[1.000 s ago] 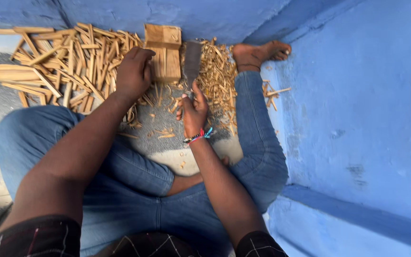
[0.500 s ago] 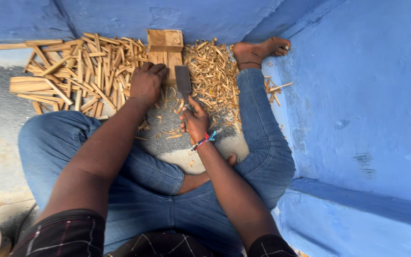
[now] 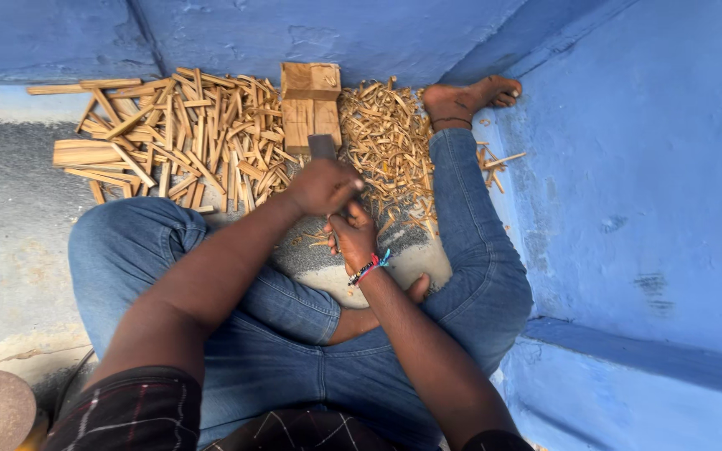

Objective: The person splits small pieces of wood into thinner strips using a blade and a wooden block.

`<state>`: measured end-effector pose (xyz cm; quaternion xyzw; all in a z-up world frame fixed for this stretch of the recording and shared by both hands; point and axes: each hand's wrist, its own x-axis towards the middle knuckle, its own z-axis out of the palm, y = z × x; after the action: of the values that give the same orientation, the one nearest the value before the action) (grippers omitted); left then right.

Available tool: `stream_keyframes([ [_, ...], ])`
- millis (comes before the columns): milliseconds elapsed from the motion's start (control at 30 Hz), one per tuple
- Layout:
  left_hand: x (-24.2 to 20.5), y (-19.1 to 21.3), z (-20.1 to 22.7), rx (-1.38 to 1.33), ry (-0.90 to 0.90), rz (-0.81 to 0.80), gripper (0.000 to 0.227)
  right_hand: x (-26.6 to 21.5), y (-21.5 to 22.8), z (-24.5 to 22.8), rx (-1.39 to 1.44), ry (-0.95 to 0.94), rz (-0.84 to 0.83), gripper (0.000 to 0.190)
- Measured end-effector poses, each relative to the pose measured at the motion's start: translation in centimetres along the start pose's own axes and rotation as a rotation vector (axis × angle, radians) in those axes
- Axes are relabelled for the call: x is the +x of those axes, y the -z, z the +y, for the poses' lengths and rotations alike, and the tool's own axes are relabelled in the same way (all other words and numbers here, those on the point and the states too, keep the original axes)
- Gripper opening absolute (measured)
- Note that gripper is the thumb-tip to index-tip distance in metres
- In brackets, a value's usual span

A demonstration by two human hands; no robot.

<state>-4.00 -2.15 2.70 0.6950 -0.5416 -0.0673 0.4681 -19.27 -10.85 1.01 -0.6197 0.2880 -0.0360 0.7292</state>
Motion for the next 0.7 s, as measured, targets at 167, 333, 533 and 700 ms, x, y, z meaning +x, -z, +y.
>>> stream_keyframes([
  [167, 0.3, -0.9, -0.1, 0.087, 0.127, -0.073, 0.043, 0.0, -0.5, 0.5, -0.016, -0.032, -0.029, 0.006],
  [333, 0.8, -1.1, -1.2, 0.140, 0.211, -0.089, 0.046, 1.0, -0.8, 0.8, 0.057, -0.050, -0.046, 0.004],
  [533, 3.5, -1.2, -4.8, 0.211, 0.316, -0.125, 0.054, 4.0, -1.2, -0.3, 0.091, -0.066, -0.058, 0.004],
  [700, 6.2, 0.3, -7.7, 0.174, 0.363, -0.060, 0.048, 8.1, -2.0, -2.0, 0.079, -0.133, -0.029, 0.007],
])
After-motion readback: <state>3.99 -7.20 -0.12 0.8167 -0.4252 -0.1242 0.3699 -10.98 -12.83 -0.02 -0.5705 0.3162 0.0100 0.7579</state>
